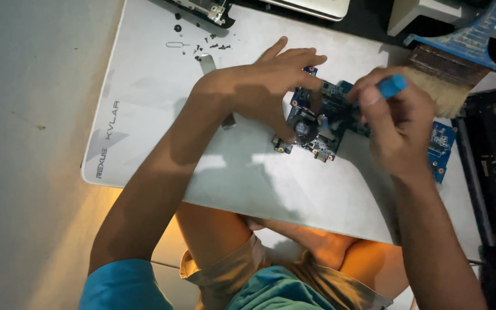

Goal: The person cleans a blue laptop motherboard using a brush and a blue screwdriver. They brush dust off the board and use the screwdriver to remove a cooling fan, which is then set aside.

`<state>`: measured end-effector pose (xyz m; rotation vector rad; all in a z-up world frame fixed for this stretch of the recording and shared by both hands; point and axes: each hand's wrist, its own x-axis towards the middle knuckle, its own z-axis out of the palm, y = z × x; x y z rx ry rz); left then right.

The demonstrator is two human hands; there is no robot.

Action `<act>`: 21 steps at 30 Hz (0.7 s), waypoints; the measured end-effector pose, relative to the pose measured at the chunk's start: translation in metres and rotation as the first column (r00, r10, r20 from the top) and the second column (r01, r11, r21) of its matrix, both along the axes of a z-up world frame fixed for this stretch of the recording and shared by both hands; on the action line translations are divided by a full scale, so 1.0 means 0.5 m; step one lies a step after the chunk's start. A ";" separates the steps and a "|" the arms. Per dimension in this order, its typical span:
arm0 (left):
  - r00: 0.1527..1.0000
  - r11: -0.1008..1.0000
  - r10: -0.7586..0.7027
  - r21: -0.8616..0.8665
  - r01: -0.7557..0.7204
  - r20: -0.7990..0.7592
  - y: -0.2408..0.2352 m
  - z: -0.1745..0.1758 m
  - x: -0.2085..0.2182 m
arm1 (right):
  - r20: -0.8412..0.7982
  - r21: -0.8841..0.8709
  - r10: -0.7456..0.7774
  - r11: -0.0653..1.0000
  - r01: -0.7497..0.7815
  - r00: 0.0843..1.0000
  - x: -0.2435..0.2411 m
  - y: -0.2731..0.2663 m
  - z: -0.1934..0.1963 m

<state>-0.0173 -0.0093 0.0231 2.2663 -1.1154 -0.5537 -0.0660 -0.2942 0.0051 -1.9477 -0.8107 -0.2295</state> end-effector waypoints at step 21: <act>1.000 1.000 -0.007 -0.001 0.006 -0.011 0.011 -0.020 0.011 | -0.132 -0.092 0.061 0.993 -0.073 0.989 -0.037 0.050 0.038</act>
